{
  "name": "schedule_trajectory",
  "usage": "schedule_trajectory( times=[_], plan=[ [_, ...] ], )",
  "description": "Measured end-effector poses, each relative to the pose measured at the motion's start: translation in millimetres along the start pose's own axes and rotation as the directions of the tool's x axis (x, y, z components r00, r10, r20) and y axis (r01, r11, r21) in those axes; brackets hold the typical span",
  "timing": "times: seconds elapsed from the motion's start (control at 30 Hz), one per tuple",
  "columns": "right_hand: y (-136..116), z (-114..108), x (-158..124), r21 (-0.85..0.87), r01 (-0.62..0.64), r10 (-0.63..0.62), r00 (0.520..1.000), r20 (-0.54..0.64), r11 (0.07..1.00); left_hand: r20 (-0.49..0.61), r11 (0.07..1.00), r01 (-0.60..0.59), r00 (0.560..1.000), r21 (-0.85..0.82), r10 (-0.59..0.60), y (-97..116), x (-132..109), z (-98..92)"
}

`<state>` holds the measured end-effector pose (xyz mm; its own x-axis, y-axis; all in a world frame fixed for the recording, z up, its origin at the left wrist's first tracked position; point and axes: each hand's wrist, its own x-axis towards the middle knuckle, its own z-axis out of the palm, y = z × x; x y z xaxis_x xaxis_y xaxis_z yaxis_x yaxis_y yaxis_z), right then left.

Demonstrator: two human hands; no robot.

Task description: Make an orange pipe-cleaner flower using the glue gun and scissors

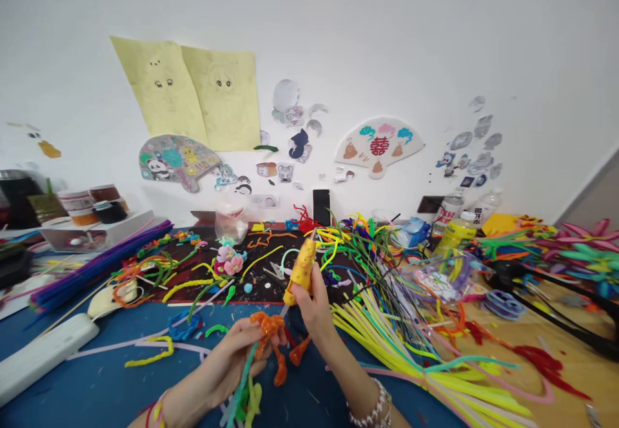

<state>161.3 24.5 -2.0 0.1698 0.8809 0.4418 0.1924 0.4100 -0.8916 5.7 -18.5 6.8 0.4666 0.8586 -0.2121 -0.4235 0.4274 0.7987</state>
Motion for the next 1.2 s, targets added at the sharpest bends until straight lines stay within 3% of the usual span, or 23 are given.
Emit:
schedule_trajectory(
  times=[0.3, 0.53, 0.93, 1.07, 1.2],
  plan=[
    [6.9, -2.8, -0.5, -0.163, 0.092, -0.099, 0.994, -0.036, 0.982, 0.055, 1.0, 0.016, 0.998, -0.019, -0.014, 5.3, 3.2, -0.3],
    [5.5, -10.9, 6.3, -0.27, 0.189, -0.162, 0.98, 0.12, 0.944, 0.091, 0.995, 0.05, 0.995, -0.084, -0.042, 20.8, 2.4, 0.9],
    [4.6, -13.4, 8.8, -0.348, 0.262, -0.193, 0.956, 0.221, 0.9, 0.096, 0.99, 0.078, 0.993, -0.119, -0.067, 22.0, 5.9, -9.1],
    [-0.2, -14.1, 9.2, -0.366, 0.249, -0.166, 0.956, 0.243, 0.897, 0.078, 0.991, -0.081, 0.994, 0.104, 0.073, 14.3, 4.3, -6.0],
    [-4.9, -11.4, 7.6, -0.385, 0.241, -0.157, 0.959, 0.236, 0.891, 0.084, 0.862, -0.289, 0.956, 0.417, 0.28, 3.1, 3.2, -1.3]
  ],
)
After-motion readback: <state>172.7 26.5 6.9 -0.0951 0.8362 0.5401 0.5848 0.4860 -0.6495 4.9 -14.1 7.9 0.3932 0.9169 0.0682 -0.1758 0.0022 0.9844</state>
